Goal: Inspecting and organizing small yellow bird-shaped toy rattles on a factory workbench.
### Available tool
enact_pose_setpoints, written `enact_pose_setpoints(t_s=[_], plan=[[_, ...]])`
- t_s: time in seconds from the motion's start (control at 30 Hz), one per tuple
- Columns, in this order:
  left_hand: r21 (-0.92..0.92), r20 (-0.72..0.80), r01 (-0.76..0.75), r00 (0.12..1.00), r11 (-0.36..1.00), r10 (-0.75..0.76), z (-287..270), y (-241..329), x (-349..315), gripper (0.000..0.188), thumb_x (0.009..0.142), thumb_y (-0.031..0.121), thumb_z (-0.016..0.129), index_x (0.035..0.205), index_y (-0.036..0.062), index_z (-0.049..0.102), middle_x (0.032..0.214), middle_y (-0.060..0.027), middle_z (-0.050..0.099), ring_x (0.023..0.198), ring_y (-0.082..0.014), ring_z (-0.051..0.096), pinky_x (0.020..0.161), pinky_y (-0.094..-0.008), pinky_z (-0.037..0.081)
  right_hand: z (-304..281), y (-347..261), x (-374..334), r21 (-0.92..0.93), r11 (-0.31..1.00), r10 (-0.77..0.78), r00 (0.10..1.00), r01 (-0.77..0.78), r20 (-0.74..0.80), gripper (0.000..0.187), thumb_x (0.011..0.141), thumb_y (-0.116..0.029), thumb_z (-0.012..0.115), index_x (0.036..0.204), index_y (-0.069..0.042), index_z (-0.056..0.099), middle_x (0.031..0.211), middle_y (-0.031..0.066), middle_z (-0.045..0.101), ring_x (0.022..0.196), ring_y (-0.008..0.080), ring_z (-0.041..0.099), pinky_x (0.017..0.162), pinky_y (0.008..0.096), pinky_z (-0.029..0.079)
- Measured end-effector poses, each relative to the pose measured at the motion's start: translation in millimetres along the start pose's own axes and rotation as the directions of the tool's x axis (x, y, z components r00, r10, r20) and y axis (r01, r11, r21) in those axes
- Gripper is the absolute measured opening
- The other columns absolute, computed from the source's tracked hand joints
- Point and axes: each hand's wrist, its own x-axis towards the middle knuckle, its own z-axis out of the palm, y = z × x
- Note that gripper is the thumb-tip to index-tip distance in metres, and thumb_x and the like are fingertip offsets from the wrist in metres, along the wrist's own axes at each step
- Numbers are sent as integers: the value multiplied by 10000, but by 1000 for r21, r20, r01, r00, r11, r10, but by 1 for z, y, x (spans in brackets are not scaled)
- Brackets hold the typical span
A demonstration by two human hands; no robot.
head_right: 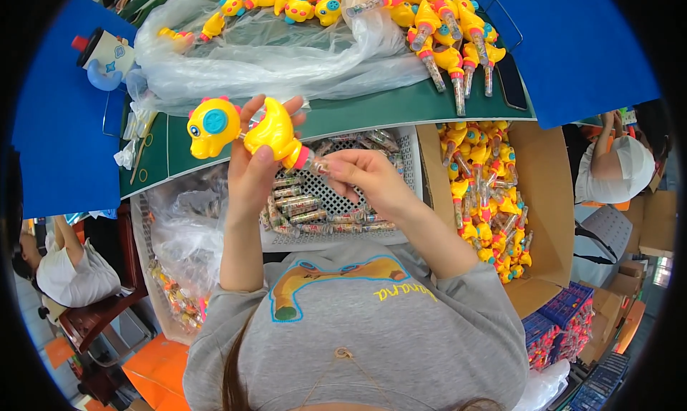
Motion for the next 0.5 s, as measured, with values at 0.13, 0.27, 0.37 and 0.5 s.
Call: enact_pose_setpoints(t_s=[0.13,0.27,0.37,0.5], plan=[[507,177,15,977,862,-121,-19,14,37,754,809,339,703,1376,26,316,1365,-168,439,1227,-227,463,1029,-374,354,-15,0,4,59,973,-200,948,221,-248,299,946,-276,532,1081,-20,607,663,-30,490,563,41,390,490,178,289],[554,196,-56,978,830,-65,-36,18,92,580,816,337,694,1255,11,502,1267,-108,539,1207,-206,485,998,-362,386,-49,-15,18,-220,882,-467,711,417,-525,332,948,-228,515,1207,-20,537,794,0,516,627,55,414,547,187,327],[724,144,-126,989,678,30,-48,-4,153,520,815,321,686,1231,50,530,1234,-127,552,1161,-244,517,980,-372,402,-70,-20,39,-675,686,-674,587,271,-449,377,933,-156,525,1277,-10,477,1007,59,511,733,95,461,630,213,395],[944,321,-330,894,-27,314,-82,-48,234,558,796,285,691,1269,72,487,1300,-168,484,1146,-326,515,954,-394,422,-86,-13,53,-855,504,-702,636,125,-321,463,880,-42,561,1326,-33,439,1210,110,438,867,164,496,716,250,454]])
